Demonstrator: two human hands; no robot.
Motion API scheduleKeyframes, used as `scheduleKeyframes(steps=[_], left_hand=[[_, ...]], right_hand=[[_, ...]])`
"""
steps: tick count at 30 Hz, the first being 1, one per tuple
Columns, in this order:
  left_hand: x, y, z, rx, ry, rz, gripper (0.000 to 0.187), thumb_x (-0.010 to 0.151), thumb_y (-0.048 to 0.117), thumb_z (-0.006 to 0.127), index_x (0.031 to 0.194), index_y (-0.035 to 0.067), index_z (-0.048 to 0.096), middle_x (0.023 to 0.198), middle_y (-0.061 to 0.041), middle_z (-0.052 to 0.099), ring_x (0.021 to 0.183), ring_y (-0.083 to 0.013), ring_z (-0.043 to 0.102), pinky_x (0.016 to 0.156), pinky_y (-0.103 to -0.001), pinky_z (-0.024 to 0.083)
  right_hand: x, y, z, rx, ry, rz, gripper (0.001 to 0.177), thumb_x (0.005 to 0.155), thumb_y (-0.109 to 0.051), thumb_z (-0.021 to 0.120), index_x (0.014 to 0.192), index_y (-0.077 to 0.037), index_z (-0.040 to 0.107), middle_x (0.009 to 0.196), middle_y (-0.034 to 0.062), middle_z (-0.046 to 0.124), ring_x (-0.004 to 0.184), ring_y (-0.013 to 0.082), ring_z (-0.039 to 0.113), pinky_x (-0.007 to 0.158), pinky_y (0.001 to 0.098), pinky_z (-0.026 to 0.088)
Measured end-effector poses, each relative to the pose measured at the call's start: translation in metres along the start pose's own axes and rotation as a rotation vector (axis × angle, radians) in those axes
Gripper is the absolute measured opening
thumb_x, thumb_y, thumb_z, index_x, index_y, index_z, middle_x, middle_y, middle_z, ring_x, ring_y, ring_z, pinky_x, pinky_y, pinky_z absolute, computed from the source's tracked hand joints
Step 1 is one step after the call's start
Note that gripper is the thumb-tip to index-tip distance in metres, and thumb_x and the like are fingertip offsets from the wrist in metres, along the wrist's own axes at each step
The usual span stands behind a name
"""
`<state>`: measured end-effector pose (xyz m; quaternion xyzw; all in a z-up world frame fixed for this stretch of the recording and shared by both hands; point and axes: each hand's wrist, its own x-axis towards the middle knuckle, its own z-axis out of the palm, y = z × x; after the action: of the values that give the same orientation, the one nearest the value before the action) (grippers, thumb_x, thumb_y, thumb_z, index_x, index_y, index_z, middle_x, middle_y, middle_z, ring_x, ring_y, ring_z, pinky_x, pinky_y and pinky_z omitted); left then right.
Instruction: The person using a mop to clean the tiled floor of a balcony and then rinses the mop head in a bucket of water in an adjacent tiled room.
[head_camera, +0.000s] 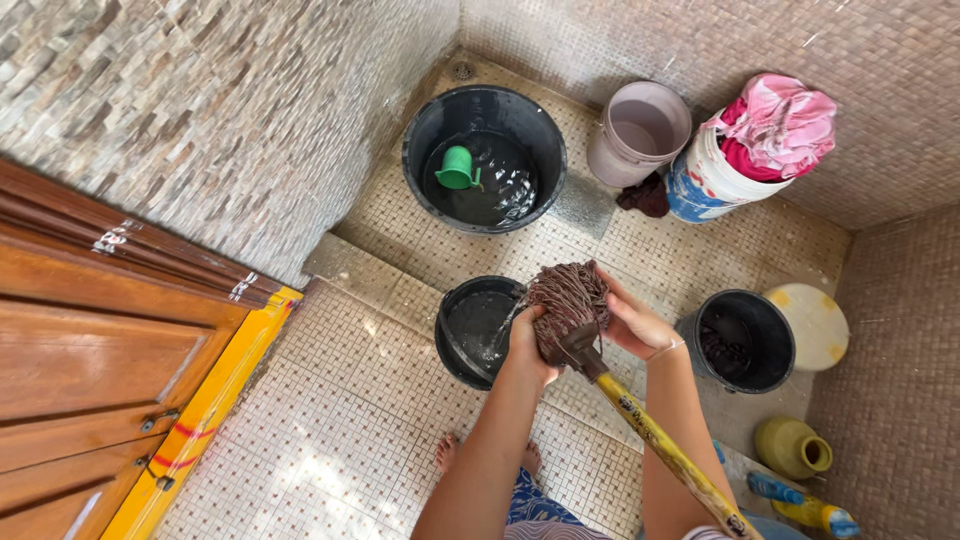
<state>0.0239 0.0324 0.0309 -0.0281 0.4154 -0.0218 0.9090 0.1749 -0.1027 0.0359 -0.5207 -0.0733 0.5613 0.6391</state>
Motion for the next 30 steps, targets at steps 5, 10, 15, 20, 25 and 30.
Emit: scheduleKeyframes(steps=[5, 10, 15, 20, 25, 30], left_hand=[[0.018, -0.015, -0.006, -0.033, 0.053, 0.005, 0.048, 0.099, 0.033, 0.046, 0.134, 0.004, 0.059, 0.130, -0.014, 0.070, 0.111, -0.0255, 0.071, 0.098, -0.042, 0.057], [0.037, -0.011, -0.021, 0.088, -0.081, 0.013, 0.052, 0.099, 0.039, 0.053, 0.137, 0.003, 0.056, 0.132, -0.016, 0.067, 0.115, -0.0260, 0.070, 0.101, -0.043, 0.058], [0.019, 0.018, -0.026, 0.409, -0.143, -0.043, 0.073, 0.089, 0.051, 0.063, 0.147, 0.011, 0.045, 0.143, -0.015, 0.057, 0.123, -0.0319, 0.062, 0.100, -0.059, 0.054], [0.009, 0.054, -0.055, 0.378, 0.017, -0.120, 0.124, 0.092, 0.091, 0.041, 0.160, -0.009, 0.018, 0.159, -0.037, 0.031, 0.141, -0.0530, 0.038, 0.101, -0.072, 0.041], [0.043, 0.070, -0.038, 0.396, 0.178, 0.347, 0.097, 0.081, 0.082, 0.031, 0.163, 0.036, 0.007, 0.170, -0.009, 0.008, 0.156, -0.0422, 0.012, 0.116, -0.079, 0.016], [0.072, 0.065, -0.016, 0.130, -0.280, 0.294, 0.085, 0.092, 0.078, 0.035, 0.149, 0.016, 0.049, 0.150, -0.014, 0.053, 0.138, -0.0358, 0.050, 0.114, -0.056, 0.040]], right_hand=[[0.014, 0.001, 0.002, -0.176, 0.089, 0.034, 0.104, 0.082, -0.044, 0.077, 0.165, -0.012, 0.024, 0.161, 0.0121, 0.040, 0.142, 0.0244, 0.043, 0.113, 0.0394, 0.037], [0.027, 0.002, 0.005, -0.303, 0.100, 0.052, 0.092, 0.083, -0.020, 0.076, 0.160, -0.011, 0.028, 0.151, 0.0179, 0.047, 0.132, 0.0261, 0.052, 0.107, 0.0382, 0.045], [0.044, 0.002, -0.013, -0.166, 0.142, 0.053, 0.080, 0.085, -0.011, 0.070, 0.157, -0.008, 0.035, 0.144, 0.0181, 0.052, 0.119, 0.0250, 0.061, 0.098, 0.0371, 0.054], [0.041, -0.008, -0.017, -0.086, 0.139, 0.061, 0.072, 0.089, -0.013, 0.065, 0.156, -0.008, 0.039, 0.138, 0.0160, 0.059, 0.113, 0.0218, 0.063, 0.094, 0.0362, 0.054], [0.023, -0.026, -0.002, 0.023, 0.085, 0.090, 0.067, 0.090, -0.016, 0.064, 0.154, -0.006, 0.045, 0.138, 0.0151, 0.060, 0.115, 0.0232, 0.063, 0.097, 0.0384, 0.053], [0.001, -0.038, 0.030, 0.101, 0.076, 0.101, 0.062, 0.090, -0.020, 0.059, 0.149, -0.004, 0.047, 0.139, 0.0152, 0.062, 0.117, 0.0245, 0.067, 0.098, 0.0396, 0.055]])
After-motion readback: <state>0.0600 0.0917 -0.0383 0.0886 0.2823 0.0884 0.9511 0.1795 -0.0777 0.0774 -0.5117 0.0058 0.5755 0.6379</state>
